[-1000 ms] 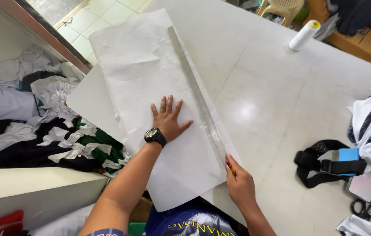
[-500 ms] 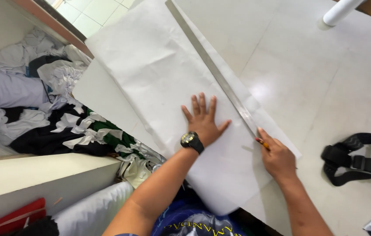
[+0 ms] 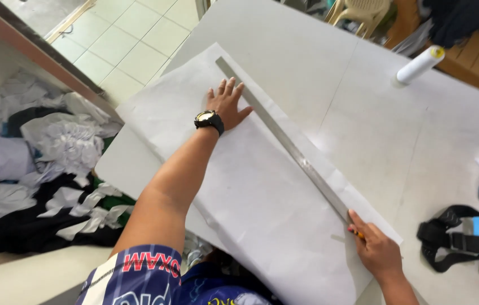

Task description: The person measures and marks a large white fabric sheet on a table using a metal ruler and a pencil. They then use scissors to cut the fabric along the marked lines.

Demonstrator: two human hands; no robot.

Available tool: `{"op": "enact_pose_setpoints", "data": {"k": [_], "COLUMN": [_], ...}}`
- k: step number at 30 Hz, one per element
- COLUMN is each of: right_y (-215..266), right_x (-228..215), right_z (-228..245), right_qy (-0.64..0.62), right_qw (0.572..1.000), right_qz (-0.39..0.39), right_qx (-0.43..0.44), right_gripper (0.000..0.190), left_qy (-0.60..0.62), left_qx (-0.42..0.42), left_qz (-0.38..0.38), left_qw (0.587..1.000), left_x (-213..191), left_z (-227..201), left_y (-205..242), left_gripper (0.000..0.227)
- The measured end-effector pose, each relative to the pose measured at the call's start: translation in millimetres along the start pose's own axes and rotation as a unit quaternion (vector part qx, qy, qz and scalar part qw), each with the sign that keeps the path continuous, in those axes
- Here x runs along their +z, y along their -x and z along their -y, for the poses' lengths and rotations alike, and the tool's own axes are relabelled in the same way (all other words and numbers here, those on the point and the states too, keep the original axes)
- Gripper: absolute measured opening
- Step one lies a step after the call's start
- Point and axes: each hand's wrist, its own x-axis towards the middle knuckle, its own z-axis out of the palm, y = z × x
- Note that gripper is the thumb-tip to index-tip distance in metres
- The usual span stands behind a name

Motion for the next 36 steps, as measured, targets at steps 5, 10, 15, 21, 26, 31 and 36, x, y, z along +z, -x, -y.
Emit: {"op": "enact_pose_setpoints", "data": {"k": [5, 10, 15, 21, 26, 31, 36], "right_y": [-10.1, -39.9, -49.6, -42.5, -44.2, -41.4, -40.8], "right_x": [-6.4, -32.8, -48.8, -29.5, -19.7, -12.0, -22.7], "right_z": [11.1, 46.8, 56.7, 49.9, 41.6, 31.4, 46.0], "right_qy": [0.011, -0.005, 0.007, 0.013, -0.025, -0.021, -0.048], "right_qw": [0.992, 0.981, 0.956, 0.967, 0.975, 0.984, 0.991], "right_qz": [0.09, 0.125, 0.194, 0.164, 0.124, 0.109, 0.07], "right_qx": [0.092, 0.149, 0.218, 0.195, 0.185, 0.138, 0.106], "right_gripper": [0.065, 0.056, 0.06, 0.066, 0.068, 0.071, 0.076], "left_qy": [0.014, 0.026, -0.026, -0.003, -0.005, 0.0, -0.027], "left_qx": [-0.013, -0.012, 0.032, 0.028, 0.0, 0.012, -0.035], "left_qz": [0.024, 0.034, -0.024, 0.012, 0.05, -0.026, -0.058], "left_qw": [1.0, 0.999, 0.999, 1.0, 0.999, 1.0, 0.997], "left_x": [-2.0, -2.6, -2.0, -9.7, -17.0, -10.3, 8.4], "left_z": [29.9, 34.3, 49.5, 51.8, 50.5, 48.6, 35.8], "left_y": [-11.6, -14.7, -33.8, -36.8, -38.3, -60.4, -62.4], "left_gripper": [0.087, 0.09, 0.091, 0.089, 0.096, 0.082, 0.082]}}
